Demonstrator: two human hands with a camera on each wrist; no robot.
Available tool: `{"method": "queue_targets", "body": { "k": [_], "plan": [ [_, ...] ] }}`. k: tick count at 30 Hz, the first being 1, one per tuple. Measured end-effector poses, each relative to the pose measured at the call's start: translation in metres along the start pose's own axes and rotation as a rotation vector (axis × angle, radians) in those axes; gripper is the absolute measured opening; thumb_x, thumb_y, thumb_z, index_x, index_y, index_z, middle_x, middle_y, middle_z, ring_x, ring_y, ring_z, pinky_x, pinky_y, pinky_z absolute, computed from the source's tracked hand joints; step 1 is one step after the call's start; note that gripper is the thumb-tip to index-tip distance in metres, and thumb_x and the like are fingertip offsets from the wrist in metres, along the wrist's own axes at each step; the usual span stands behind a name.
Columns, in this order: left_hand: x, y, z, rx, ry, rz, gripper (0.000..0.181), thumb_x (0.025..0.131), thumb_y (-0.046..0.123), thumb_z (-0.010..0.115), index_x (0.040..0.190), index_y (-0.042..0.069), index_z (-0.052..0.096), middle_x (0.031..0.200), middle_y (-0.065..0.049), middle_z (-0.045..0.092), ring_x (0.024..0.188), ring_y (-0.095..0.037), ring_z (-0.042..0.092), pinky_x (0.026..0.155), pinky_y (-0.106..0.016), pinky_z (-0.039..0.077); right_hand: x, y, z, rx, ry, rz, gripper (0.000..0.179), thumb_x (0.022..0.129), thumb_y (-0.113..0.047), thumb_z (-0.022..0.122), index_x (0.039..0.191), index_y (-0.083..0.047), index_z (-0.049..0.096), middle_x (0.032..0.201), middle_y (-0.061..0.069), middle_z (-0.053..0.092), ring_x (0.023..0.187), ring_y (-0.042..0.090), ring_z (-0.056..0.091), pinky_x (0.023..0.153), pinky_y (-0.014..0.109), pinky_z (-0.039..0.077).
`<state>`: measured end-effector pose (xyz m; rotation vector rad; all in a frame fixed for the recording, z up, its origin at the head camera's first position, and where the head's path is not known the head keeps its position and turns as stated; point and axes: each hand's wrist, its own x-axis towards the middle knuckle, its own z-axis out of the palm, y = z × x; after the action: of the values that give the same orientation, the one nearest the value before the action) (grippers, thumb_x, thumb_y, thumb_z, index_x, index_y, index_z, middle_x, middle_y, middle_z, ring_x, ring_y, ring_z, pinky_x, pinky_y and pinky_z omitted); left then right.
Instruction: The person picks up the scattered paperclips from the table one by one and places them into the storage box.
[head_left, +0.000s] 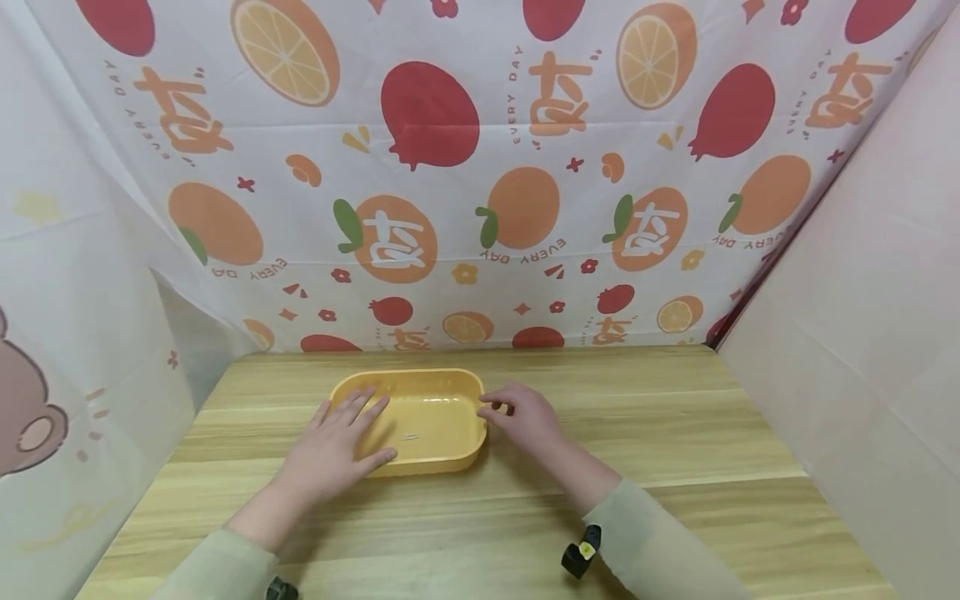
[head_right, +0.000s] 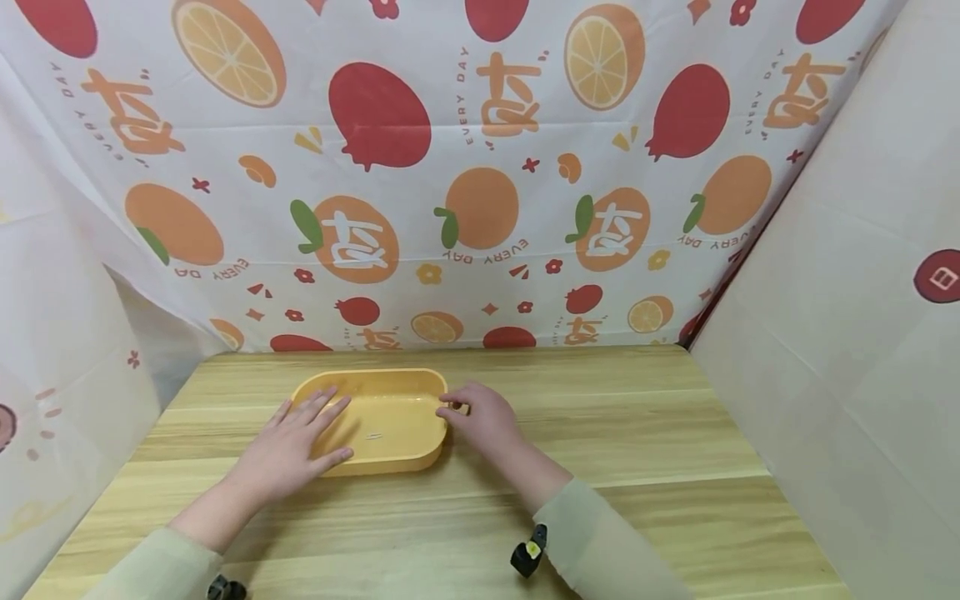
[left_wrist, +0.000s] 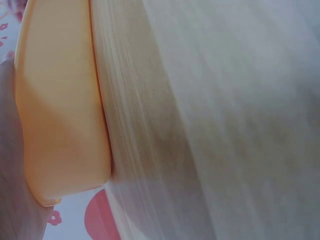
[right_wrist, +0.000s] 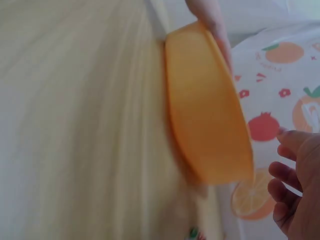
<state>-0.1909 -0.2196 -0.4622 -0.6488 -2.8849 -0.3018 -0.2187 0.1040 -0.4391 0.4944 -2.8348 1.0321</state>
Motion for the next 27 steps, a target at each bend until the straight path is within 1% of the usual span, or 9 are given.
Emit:
{"method": "queue_targets", "body": {
  "k": [4, 8, 13, 15, 18, 21, 24, 27],
  "plan": [
    [-0.001, -0.001, 0.001, -0.003, 0.004, -0.002, 0.087, 0.090, 0.070, 0.053, 0.156, 0.019, 0.032, 0.163, -0.010, 0.023, 0.149, -0.035, 0.019, 0.121, -0.055, -0.002, -0.012, 0.022, -0.003, 0.026, 0.013, 0.015, 0.027, 0.092, -0.031, 0.072, 0.114, -0.016, 0.076, 0.093, -0.008, 0.064, 0.074, 0.008, 0.054, 0.062, 0.024, 0.048],
    [-0.001, 0.000, 0.000, -0.003, 0.006, -0.004, 0.087, 0.090, 0.070, 0.053, 0.156, 0.019, 0.033, 0.163, -0.010, 0.024, 0.149, -0.035, 0.019, 0.120, -0.055, -0.001, -0.024, 0.041, -0.006, 0.039, 0.011, 0.055, 0.028, 0.091, -0.031, 0.073, 0.114, -0.016, 0.076, 0.089, -0.009, 0.062, 0.073, 0.009, 0.054, 0.060, 0.024, 0.048],
    [-0.002, 0.000, 0.000, -0.002, 0.008, -0.004, 0.087, 0.090, 0.071, 0.052, 0.156, 0.019, 0.033, 0.163, -0.010, 0.024, 0.149, -0.035, 0.019, 0.120, -0.056, 0.000, -0.036, 0.064, -0.011, 0.015, 0.011, 0.101, 0.027, 0.090, -0.033, 0.074, 0.113, -0.020, 0.076, 0.086, -0.012, 0.060, 0.071, 0.009, 0.053, 0.057, 0.024, 0.047],
    [-0.002, -0.001, 0.001, 0.001, 0.009, -0.005, 0.087, 0.089, 0.072, 0.051, 0.156, 0.019, 0.033, 0.163, -0.010, 0.024, 0.149, -0.035, 0.019, 0.121, -0.056, 0.000, -0.040, 0.072, -0.013, 0.010, 0.022, 0.108, 0.027, 0.089, -0.034, 0.075, 0.113, -0.021, 0.076, 0.085, -0.012, 0.060, 0.070, 0.009, 0.053, 0.057, 0.025, 0.046],
    [-0.002, -0.001, 0.002, 0.009, 0.008, -0.003, 0.088, 0.090, 0.073, 0.049, 0.157, 0.019, 0.032, 0.163, -0.010, 0.024, 0.149, -0.035, 0.020, 0.121, -0.055, 0.000, -0.046, 0.082, -0.016, 0.002, 0.046, 0.116, 0.028, 0.088, -0.033, 0.076, 0.112, -0.020, 0.076, 0.084, -0.012, 0.061, 0.070, 0.008, 0.052, 0.057, 0.025, 0.046],
    [-0.001, 0.000, 0.003, 0.008, 0.006, -0.001, 0.087, 0.090, 0.071, 0.051, 0.157, 0.019, 0.032, 0.163, -0.010, 0.023, 0.149, -0.035, 0.019, 0.121, -0.055, 0.000, -0.051, 0.091, -0.017, -0.012, 0.068, 0.118, 0.026, 0.087, -0.032, 0.077, 0.110, -0.019, 0.077, 0.082, -0.013, 0.060, 0.070, 0.007, 0.052, 0.059, 0.024, 0.046],
    [-0.001, 0.001, 0.003, -0.002, 0.008, -0.001, 0.086, 0.090, 0.069, 0.054, 0.156, 0.019, 0.032, 0.163, -0.010, 0.024, 0.149, -0.035, 0.019, 0.120, -0.056, 0.000, -0.055, 0.097, -0.018, -0.016, 0.088, 0.114, 0.024, 0.086, -0.029, 0.078, 0.107, -0.019, 0.077, 0.083, -0.012, 0.061, 0.071, 0.007, 0.053, 0.060, 0.025, 0.047],
    [-0.001, 0.002, 0.003, -0.002, 0.009, -0.001, 0.087, 0.089, 0.071, 0.053, 0.156, 0.018, 0.033, 0.163, -0.011, 0.024, 0.149, -0.035, 0.020, 0.120, -0.056, 0.001, -0.056, 0.101, -0.019, -0.022, 0.094, 0.121, 0.023, 0.086, -0.029, 0.079, 0.107, -0.020, 0.077, 0.084, -0.013, 0.062, 0.072, 0.006, 0.053, 0.061, 0.025, 0.048]
  ]
}}
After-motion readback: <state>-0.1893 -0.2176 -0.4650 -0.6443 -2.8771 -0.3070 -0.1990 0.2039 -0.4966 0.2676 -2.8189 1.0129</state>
